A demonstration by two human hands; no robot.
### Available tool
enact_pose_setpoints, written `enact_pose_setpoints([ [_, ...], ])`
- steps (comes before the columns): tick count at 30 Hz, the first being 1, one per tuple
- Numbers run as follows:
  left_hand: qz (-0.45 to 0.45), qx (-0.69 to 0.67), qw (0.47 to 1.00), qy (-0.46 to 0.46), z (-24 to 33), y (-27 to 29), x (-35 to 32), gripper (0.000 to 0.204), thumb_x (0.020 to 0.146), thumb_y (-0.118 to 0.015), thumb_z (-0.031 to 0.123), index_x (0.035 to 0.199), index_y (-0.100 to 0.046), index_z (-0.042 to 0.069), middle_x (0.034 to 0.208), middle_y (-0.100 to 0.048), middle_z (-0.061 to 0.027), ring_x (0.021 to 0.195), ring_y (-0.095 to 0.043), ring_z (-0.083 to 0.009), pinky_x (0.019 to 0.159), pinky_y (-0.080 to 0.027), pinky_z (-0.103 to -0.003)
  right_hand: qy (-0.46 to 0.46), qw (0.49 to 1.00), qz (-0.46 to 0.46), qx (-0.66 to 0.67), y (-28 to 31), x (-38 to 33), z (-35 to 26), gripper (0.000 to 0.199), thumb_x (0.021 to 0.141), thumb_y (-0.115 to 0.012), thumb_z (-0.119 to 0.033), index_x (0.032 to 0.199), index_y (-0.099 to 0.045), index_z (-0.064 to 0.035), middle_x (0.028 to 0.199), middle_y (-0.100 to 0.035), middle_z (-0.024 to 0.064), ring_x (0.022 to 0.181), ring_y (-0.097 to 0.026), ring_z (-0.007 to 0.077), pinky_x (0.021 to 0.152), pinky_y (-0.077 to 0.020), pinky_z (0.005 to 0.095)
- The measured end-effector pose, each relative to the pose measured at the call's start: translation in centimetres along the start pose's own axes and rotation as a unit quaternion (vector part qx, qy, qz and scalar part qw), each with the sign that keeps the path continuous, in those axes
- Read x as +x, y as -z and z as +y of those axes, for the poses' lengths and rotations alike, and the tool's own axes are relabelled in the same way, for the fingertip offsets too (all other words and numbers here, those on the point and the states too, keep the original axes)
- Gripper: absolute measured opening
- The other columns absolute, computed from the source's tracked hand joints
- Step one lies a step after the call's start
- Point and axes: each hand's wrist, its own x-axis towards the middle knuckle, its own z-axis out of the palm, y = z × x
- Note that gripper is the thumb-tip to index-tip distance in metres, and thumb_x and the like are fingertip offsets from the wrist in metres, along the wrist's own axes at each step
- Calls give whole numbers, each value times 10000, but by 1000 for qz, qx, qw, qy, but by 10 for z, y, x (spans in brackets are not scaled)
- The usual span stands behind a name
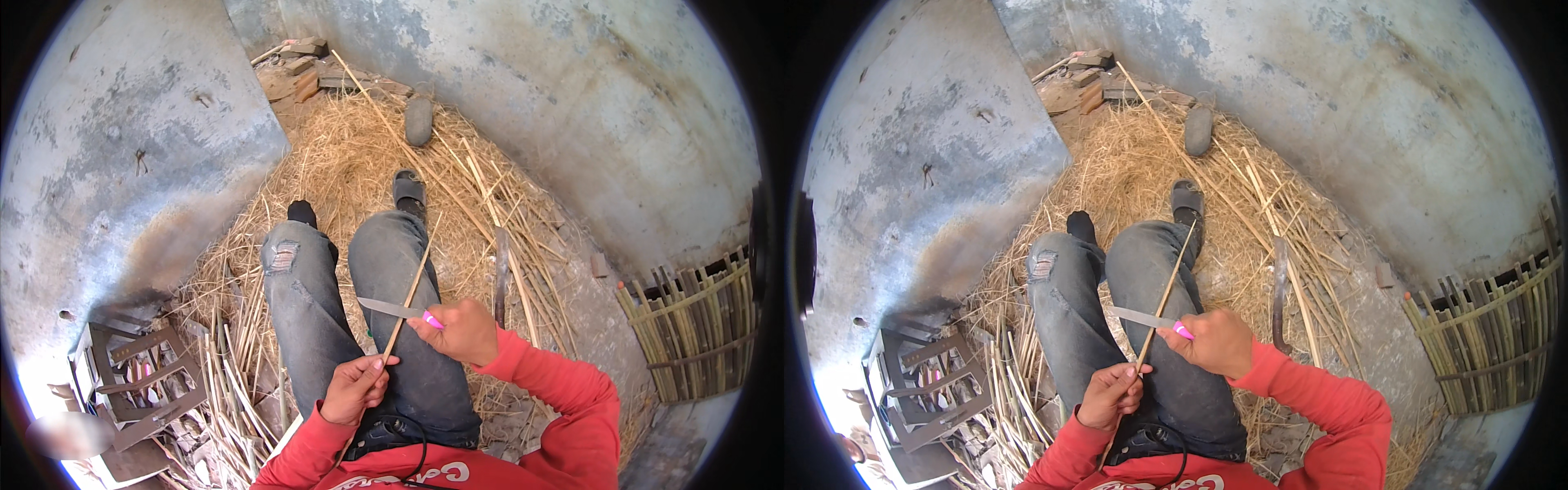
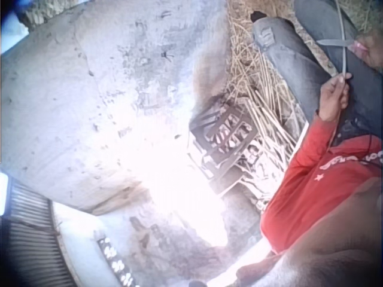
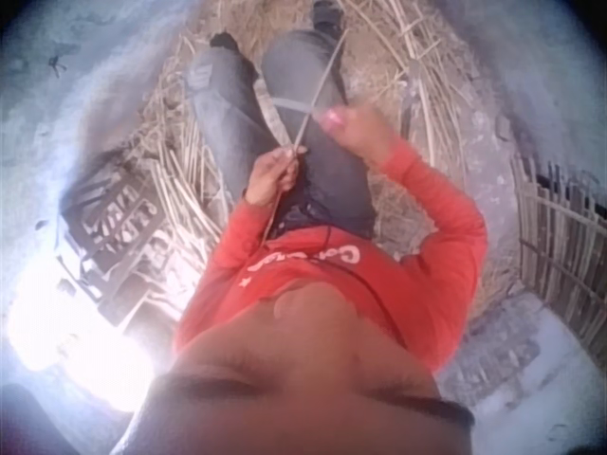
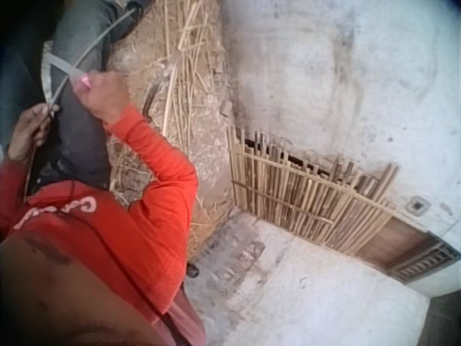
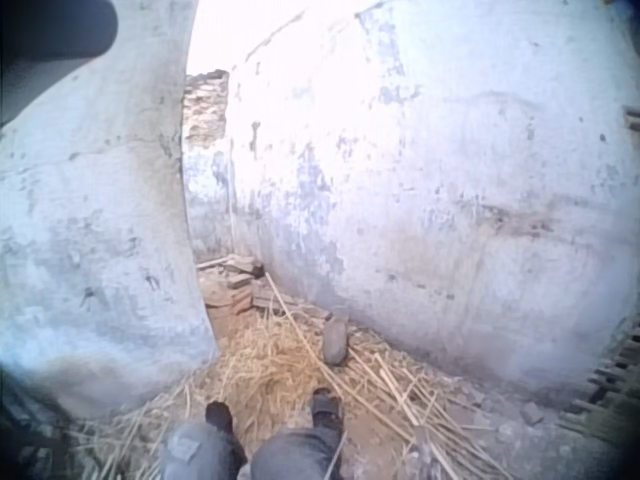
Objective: The person shaves bamboo strips using a large blade and a small handheld knife while sitting on a straw-covered floor. They pull the strips across the blades to smooth the surface and edges.
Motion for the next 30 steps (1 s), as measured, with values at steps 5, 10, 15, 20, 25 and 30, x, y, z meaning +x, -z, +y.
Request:
enact_pose_setpoints([
  [5,43,10,999,-9,-5,-8,-4,290,1079,-557,237,1178,-643,-22,722,-466,11,528,-311,-45,453,-242,-212,16,999,26,-23,-11,3,4,545,965,-643,-485,630,-606,-55,531,-572,173,475,-604,374,467,-495,460],
  [10,53,3,998,-16,-13,-4,-16,279,1078,-563,239,1149,-641,-20,708,-453,13,525,-315,-48,447,-238,-217,58,995,56,-53,-19,1,10,555,966,-639,-488,610,-591,-65,535,-581,160,476,-611,361,462,-496,449],
  [15,72,27,997,-15,-34,4,-51,275,1071,-574,223,1144,-652,-30,694,-467,9,522,-339,-51,448,-246,-219,-1,997,61,-38,-11,1,11,559,962,-649,-481,598,-573,-64,546,-574,158,481,-605,359,458,-476,444],
  [20,87,49,994,-32,-44,6,-53,263,1061,-590,195,1126,-671,-46,693,-505,-4,523,-375,-55,450,-265,-221,17,996,77,-34,-10,-3,20,548,967,-651,-451,597,-559,-58,543,-552,164,472,-587,360,455,-451,444],
  [25,76,91,991,-65,-34,3,-38,268,1061,-588,181,1148,-672,-58,704,-531,-13,516,-381,-57,448,-277,-222,50,996,59,31,-4,-8,15,505,968,-657,-420,623,-581,-59,544,-563,163,483,-597,369,465,-468,458],
  [30,79,101,989,-75,-32,2,-24,255,1063,-585,162,1160,-682,-52,701,-535,-5,504,-387,-43,439,-284,-215,18,998,52,18,-14,-1,11,523,971,-647,-432,607,-578,-63,531,-561,165,484,-598,375,468,-476,463],
])
